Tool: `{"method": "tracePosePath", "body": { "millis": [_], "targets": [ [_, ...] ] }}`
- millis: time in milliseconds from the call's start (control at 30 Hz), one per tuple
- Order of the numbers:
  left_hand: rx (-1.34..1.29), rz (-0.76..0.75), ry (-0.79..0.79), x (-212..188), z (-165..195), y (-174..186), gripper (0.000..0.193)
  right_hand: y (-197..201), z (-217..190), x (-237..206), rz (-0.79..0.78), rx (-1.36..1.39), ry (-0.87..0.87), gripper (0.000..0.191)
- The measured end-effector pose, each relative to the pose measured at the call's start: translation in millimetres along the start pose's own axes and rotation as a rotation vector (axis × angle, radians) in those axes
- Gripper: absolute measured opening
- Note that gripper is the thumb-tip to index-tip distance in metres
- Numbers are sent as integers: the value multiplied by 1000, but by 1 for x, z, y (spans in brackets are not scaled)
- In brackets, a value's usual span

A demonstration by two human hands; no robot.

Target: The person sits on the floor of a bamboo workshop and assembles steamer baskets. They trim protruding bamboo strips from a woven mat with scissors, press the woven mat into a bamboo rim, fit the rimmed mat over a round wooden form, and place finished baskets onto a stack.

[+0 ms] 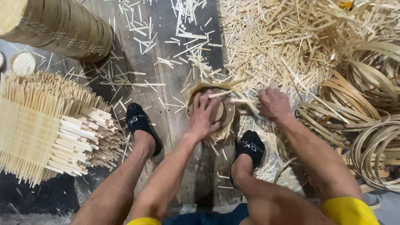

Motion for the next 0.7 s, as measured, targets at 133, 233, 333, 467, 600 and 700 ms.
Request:
{"method": "tracePosePath", "body": {
  "millis": [133, 233, 333, 467, 600, 700],
  "targets": [
    [-129, 272, 189, -5, 4, 0, 107, 18, 1, -2, 135, -56, 62, 33],
    [-133, 217, 121, -5, 2, -6, 107, 12, -8, 1, -3, 14, -48, 60],
    [-152, 155, 91, -2, -3, -5, 107, 28, -27, 6, 168, 3, 25, 42],
    [-77, -20, 58, 5, -11, -8, 110, 12, -9, 1, -61, 41, -12, 36],
    [-102, -30, 7, 6, -14, -8, 108, 29, -12, 0, 49, -22, 47, 53],
    [-123, -77, -54, 6, -16, -10, 110, 41, -34, 6, 42, -77, 59, 53]
  ]
}}
Point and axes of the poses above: each hand's wrist, its own x-axis towards the middle knuckle, its own y-axis out of the back of the hand, z = x × y, the point moved 8 cm from there along x, towards the middle knuckle, and after that the axes turned 9 degrees about z, right-handed, at the moved point
